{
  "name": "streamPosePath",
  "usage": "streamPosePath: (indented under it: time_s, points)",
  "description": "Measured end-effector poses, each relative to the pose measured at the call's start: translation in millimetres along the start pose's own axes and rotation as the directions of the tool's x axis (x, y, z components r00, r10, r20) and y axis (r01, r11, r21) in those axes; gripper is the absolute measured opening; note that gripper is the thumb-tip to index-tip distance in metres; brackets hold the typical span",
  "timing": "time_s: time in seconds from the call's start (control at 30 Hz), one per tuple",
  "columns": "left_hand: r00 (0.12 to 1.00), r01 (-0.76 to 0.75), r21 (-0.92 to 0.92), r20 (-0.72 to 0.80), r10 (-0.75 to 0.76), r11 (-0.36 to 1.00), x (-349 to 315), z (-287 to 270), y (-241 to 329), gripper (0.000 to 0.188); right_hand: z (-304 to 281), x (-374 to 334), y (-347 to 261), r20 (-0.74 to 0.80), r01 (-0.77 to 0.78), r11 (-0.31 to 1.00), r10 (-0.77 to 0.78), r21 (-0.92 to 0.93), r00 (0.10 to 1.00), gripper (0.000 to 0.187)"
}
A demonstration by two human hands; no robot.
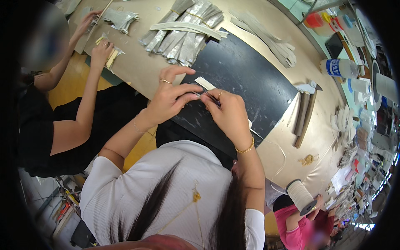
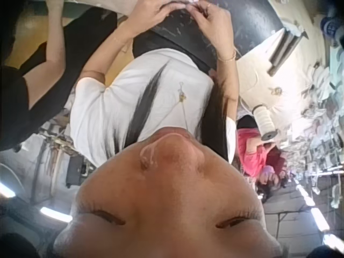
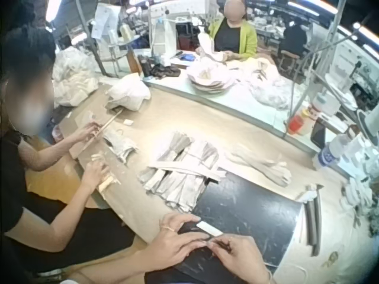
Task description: The person wraps a white string around a long, narrow fabric strip using a small tool to press the string into place. The person repeats this process on multiple fabric strips, placing finished pieces on the table.
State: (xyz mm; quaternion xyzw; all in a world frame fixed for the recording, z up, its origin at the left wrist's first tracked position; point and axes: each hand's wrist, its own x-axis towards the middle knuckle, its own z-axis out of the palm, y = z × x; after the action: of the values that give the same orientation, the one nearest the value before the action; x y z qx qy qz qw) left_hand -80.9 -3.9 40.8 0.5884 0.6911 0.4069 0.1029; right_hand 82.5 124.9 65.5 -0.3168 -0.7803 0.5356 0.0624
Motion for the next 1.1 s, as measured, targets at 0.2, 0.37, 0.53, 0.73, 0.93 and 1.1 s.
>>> streamPosePath:
  time_s: [0.2, 0.37, 0.53, 0.73, 0.93, 1.1]
  points:
    - [0.997, 0.043, -0.072, 0.066, -0.039, 0.996, -5.0, 4.9, -3.4, 0.007, -2.4, -7.6, -8.5, 0.039, -0.064, 0.998, 0.065, -0.028, 0.997, 0.017]
    - [0.993, 0.107, -0.067, -0.037, -0.110, 0.992, -9.7, 0.9, -7.6, 0.008, -4.0, -11.8, -7.9, 0.056, -0.101, 0.995, 0.102, -0.018, 0.993, 0.014]
    - [0.886, 0.250, 0.200, 0.348, -0.307, 0.947, -26.2, -41.5, -21.4, 0.023, -24.6, -22.1, 4.3, 0.003, -0.232, 0.951, 0.237, 0.205, 0.972, 0.017]
    - [0.950, 0.211, 0.250, 0.175, -0.258, 0.945, -41.3, -35.3, -27.2, 0.030, -42.5, -25.2, 17.6, 0.000, -0.220, 0.850, 0.250, 0.479, 0.968, 0.026]
    - [0.990, 0.019, 0.231, 0.131, -0.050, 0.973, -31.1, 3.0, -7.4, 0.028, -15.0, 8.2, 36.2, 0.102, -0.302, 0.851, 0.286, 0.431, 0.953, 0.022]
    - [0.984, 0.008, 0.324, 0.166, -0.065, 0.946, -39.5, 27.3, -9.8, 0.052, 2.8, 22.8, 24.9, 0.171, -0.350, 0.884, 0.310, 0.310, 0.935, 0.027]
